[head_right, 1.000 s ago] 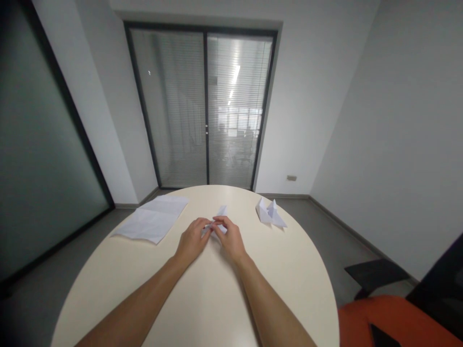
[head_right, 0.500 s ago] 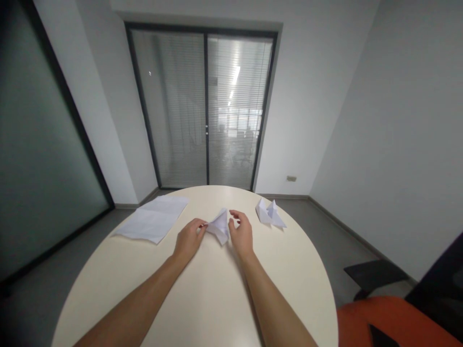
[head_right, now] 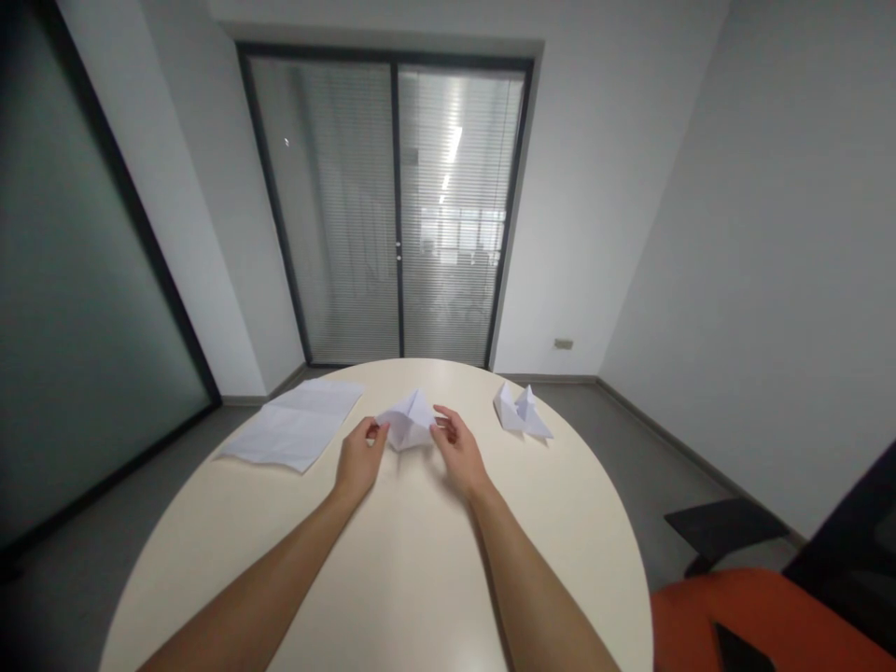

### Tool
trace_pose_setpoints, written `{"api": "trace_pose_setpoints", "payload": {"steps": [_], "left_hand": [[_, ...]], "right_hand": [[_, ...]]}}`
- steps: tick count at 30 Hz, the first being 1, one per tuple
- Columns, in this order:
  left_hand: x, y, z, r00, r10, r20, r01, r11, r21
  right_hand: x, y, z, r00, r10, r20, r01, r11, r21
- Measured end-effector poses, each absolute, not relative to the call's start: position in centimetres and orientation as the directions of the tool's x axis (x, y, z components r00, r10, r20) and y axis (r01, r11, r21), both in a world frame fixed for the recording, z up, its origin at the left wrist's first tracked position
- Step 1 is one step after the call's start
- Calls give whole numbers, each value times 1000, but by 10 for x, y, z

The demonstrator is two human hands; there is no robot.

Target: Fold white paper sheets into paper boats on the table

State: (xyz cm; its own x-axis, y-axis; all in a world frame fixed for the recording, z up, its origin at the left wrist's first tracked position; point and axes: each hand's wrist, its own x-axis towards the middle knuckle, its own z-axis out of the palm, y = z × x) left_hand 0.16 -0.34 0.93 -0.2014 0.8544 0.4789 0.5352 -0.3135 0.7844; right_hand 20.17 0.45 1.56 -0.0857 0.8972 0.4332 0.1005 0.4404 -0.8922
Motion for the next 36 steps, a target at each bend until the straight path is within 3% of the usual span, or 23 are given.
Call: {"api": "trace_pose_setpoints", "payload": {"steps": [9, 14, 18, 22, 27, 36], "left_hand": [[1, 7, 4, -227, 888, 400, 303, -326, 895], [4, 5, 9, -198, 951, 236, 145, -209, 967], [7, 1, 13, -182, 962, 205, 124, -185, 975], [8, -1, 14, -141, 960, 243, 102, -230, 968], [7, -1, 12, -112, 893, 435, 204, -408, 890], [8, -5, 14, -54, 881, 471, 195, -453, 870]], "right_hand": [[203, 5, 15, -107, 888, 447, 214, 459, -862], [204, 12, 10, -30, 890, 455, 131, 455, -881], [206, 17, 7, 17, 898, 440, 52, 438, -897], [207, 17, 5, -25, 914, 406, 86, 406, -910], [205, 9, 11, -65, 897, 436, 129, 441, -888], [206, 7, 14, -124, 841, 527, 126, 540, -832]]}}
